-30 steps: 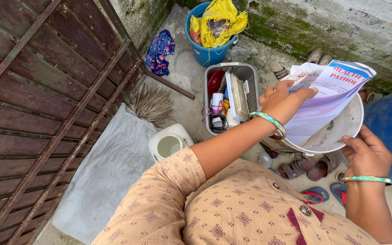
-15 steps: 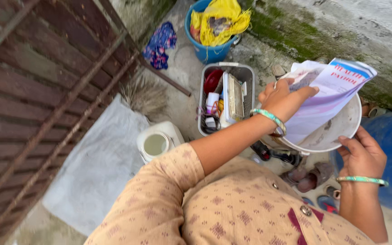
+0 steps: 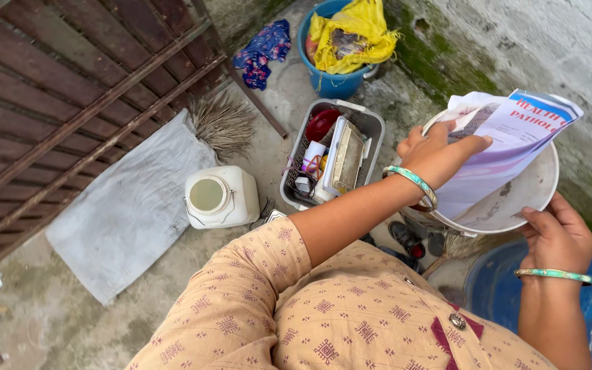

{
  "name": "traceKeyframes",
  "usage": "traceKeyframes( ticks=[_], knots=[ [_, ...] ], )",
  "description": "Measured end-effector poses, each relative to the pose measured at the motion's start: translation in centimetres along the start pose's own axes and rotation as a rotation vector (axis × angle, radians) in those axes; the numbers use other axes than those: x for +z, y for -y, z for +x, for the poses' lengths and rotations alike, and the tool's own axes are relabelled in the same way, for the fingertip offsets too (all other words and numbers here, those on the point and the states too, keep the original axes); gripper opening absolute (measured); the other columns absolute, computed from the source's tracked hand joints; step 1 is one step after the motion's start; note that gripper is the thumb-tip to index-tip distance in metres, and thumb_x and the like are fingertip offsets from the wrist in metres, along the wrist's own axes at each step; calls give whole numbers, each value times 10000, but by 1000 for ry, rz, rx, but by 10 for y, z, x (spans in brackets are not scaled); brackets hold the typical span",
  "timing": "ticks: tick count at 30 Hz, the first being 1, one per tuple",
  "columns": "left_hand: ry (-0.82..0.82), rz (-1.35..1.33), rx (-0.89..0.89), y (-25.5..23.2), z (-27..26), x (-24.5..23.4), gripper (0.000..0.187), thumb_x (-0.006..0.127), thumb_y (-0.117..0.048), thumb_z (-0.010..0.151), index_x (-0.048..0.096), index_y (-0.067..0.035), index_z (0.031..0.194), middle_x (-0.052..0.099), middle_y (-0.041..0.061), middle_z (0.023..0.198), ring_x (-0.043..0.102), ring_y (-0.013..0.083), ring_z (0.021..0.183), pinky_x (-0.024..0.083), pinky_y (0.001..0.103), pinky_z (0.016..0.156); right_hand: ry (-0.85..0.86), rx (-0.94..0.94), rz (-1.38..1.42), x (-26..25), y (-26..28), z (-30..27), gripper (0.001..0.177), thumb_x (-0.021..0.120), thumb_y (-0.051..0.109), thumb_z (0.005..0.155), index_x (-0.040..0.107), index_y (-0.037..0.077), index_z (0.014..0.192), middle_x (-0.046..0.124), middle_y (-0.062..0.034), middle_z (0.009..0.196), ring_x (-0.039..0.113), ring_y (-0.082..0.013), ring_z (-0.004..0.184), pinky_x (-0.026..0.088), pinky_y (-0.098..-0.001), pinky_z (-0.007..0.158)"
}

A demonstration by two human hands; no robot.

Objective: The person sorts through various household items by picking them up from a bucket and placing them into a larger plastic basket.

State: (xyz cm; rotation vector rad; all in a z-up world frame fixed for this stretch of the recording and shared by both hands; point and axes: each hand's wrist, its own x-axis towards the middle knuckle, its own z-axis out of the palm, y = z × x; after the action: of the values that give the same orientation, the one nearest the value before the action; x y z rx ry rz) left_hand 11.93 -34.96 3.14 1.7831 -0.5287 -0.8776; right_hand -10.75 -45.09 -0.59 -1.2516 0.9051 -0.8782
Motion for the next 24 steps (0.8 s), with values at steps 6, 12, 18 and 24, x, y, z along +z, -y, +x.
traceKeyframes(
  ticks=[6,12,18,24],
  knots=[
    [-51,-18,-40,-2,11,10,1006,660,-685,712,527,-80,1505,218,432,1564,110,546,1495,189,560,1176,66,32,-8,-10,-10,35,458,608,-130,923,664,-87,1376,728,-126,1141,685,-166,867,535,-253,697],
    [-79,-45,-91,-2,12,15,1006,654,-683,691,532,-89,1493,216,421,1562,133,551,1472,202,557,1165,109,75,2,-11,-8,52,454,597,-132,916,663,-88,1364,730,-126,1150,707,-163,910,568,-254,747],
    [-79,-12,-91,-2,13,17,1014,641,-704,674,568,-71,1462,318,406,1521,230,536,1432,218,534,1173,119,83,-8,-13,-9,59,454,596,-135,925,670,-80,1369,726,-131,1145,700,-172,894,559,-264,718],
    [-65,-6,-118,-2,23,17,1023,651,-701,663,542,-86,1474,341,355,1525,259,509,1424,231,505,1153,103,83,39,-13,-5,59,418,587,-135,930,661,-96,1340,728,-128,1144,723,-178,928,619,-294,794]
  ],
)
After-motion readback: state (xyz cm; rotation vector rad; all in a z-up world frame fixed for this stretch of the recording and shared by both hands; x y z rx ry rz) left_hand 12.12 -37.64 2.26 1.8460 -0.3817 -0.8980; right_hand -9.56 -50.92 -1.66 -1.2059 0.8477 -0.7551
